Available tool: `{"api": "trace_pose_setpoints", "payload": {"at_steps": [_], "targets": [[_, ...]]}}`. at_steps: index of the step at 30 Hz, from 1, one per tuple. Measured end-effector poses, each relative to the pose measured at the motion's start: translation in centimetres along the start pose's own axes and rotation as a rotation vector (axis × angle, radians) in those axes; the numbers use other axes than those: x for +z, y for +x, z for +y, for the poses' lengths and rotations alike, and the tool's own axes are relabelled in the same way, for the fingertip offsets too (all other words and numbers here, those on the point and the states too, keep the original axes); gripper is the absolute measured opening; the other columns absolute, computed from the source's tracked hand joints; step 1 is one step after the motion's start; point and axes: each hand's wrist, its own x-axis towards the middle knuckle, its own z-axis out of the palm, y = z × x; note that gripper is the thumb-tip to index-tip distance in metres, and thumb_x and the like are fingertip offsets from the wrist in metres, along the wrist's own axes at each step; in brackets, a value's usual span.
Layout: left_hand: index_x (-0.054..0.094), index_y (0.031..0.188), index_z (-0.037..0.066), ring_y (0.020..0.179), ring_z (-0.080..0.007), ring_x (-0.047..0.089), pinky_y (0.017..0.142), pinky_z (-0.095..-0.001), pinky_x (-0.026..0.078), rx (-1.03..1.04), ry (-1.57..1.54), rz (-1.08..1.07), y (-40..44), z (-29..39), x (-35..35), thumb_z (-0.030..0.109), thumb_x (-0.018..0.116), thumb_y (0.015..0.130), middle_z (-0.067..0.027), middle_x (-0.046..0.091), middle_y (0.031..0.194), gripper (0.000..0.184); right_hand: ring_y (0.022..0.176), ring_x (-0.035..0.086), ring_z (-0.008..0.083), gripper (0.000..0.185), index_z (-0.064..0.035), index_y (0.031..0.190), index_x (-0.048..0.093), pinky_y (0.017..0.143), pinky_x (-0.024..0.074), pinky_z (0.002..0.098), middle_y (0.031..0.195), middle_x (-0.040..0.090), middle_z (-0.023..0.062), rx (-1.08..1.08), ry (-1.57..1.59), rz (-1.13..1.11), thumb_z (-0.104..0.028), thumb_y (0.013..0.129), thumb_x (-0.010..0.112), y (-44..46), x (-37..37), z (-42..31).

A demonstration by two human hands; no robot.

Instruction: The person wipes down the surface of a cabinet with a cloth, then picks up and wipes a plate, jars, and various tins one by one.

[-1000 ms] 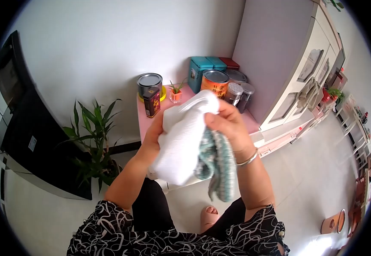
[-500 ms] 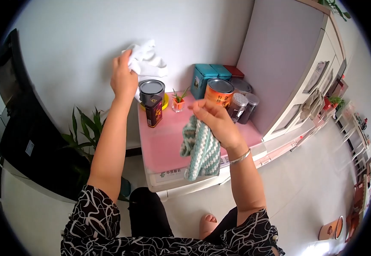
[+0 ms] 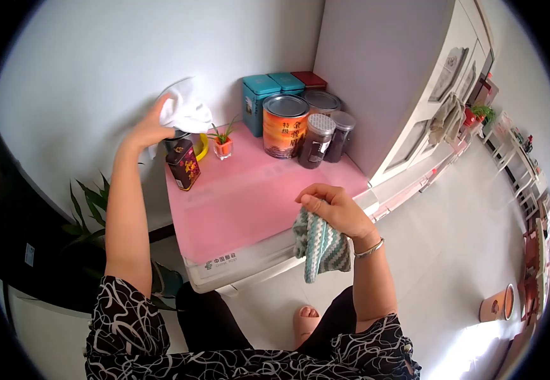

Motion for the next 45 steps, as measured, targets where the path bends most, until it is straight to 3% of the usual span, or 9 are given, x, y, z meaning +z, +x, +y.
{"api": "trace_pose_setpoints", "payload": {"at_steps": [7,11,17,26,31,34,39,42,45], "targets": [[0.039,0.125,0.008,0.113,-0.0313,0.043,0.093,-0.0366,0.037,0.065,0.369,0.337,-2.9,4.3,-0.1,0.016,0.063,0.068,-0.0157,0.044,0.124,0.062,0.074,0.048,0.0055,0.029,-0.0015,0.093,0.06,0.067,0.0411,0.0211,0.081,0.056,-0.0019,0.018,0.109,0.215,-0.028,0.089,0.051,-2.3,-3.0,2.7],[0.053,0.107,0.004,0.083,-0.0196,0.057,0.072,-0.0298,0.046,0.246,-0.309,0.053,-4.6,11.3,6.6,0.015,0.064,0.073,-0.0123,0.059,0.098,0.037,0.072,0.049,0.0066,0.03,-0.0017,0.103,0.055,0.065,0.0422,0.0211,0.08,0.054,0.0004,-0.03,0.43,0.649,-0.028,0.089,0.05,-1.2,-4.9,3.8],[0.049,0.112,0.004,0.087,-0.0222,0.059,0.071,-0.0321,0.047,0.6,-0.077,-0.013,-1.8,16.5,17.6,0.018,0.063,0.075,-0.0121,0.048,0.116,0.042,0.113,0.042,0.0313,0.068,-0.0009,0.123,0.038,0.093,0.0317,0.0444,0.116,0.048,0.0208,-0.085,-0.959,1.037,-0.038,0.073,0.064,1.4,-3.0,6.9],[0.037,0.117,0.001,0.092,-0.0356,0.055,0.064,-0.0399,0.05,0.367,0.34,0.203,-1.3,20.9,23.0,0.035,0.065,0.073,-0.0227,0.039,0.12,0.063,0.088,0.051,0.0258,0.019,-0.0063,0.081,0.058,0.075,0.0358,0.0399,0.088,0.057,0.0083,-0.083,-1.102,0.725,-0.024,0.075,0.059,0.2,-1.5,7.8],[0.041,0.117,0.005,0.098,-0.0391,0.05,0.073,-0.0409,0.048,0.421,0.415,0.312,-1.3,20.0,24.9,0.027,0.068,0.07,-0.0228,0.037,0.123,0.059,0.079,0.054,0.0296,0.011,-0.0054,0.079,0.056,0.068,0.0393,0.04,0.08,0.057,0.0109,-0.189,-0.957,0.834,-0.017,0.078,0.055,0.7,-2.4,10.0],[0.045,0.113,0.006,0.108,-0.0399,0.043,0.087,-0.0412,0.04,0.545,0.169,0.436,-0.8,19.0,25.7,0.013,0.071,0.064,-0.0232,0.036,0.123,0.056,0.074,0.054,0.0355,0.018,0.0002,0.09,0.051,0.066,0.0422,0.0402,0.08,0.057,0.0193,-0.115,-0.222,0.945,-0.017,0.086,0.048,0.1,-3.2,10.7],[0.045,0.109,0.006,0.106,-0.034,0.046,0.087,-0.0379,0.04,0.734,-0.009,0.536,-3.0,20.1,24.2,0.011,0.071,0.064,-0.0206,0.044,0.116,0.053,0.071,0.049,0.0085,0.017,-0.0002,0.098,0.046,0.065,0.0418,0.0234,0.077,0.054,0.0039,-0.239,0.116,0.984,-0.015,0.092,0.042,-2.2,-4.6,9.7],[0.04,0.114,0.007,0.098,-0.0145,0.049,0.081,-0.0291,0.041,0.45,-0.608,-0.007,-7.3,21.4,23.0,0.01,0.066,0.073,-0.0097,0.05,0.106,0.048,0.093,0.052,0.0177,0.047,-0.0032,0.125,0.028,0.082,0.0417,0.0274,0.1,0.053,0.0104,-0.451,0.115,0.688,-0.013,0.085,0.052,-3.5,-2.7,6.9],[0.035,0.117,0.005,0.088,-0.0169,0.05,0.079,-0.03,0.041,0.442,-0.905,-0.061,-13.0,22.7,21.4,0.015,0.065,0.073,-0.0093,0.052,0.098,0.054,0.109,0.043,0.02,0.054,-0.0028,0.132,0.021,0.092,0.0339,0.0287,0.12,0.044,0.0125,-0.388,0.26,0.519,-0.019,0.087,0.045,-5.3,0.6,5.7]]}}
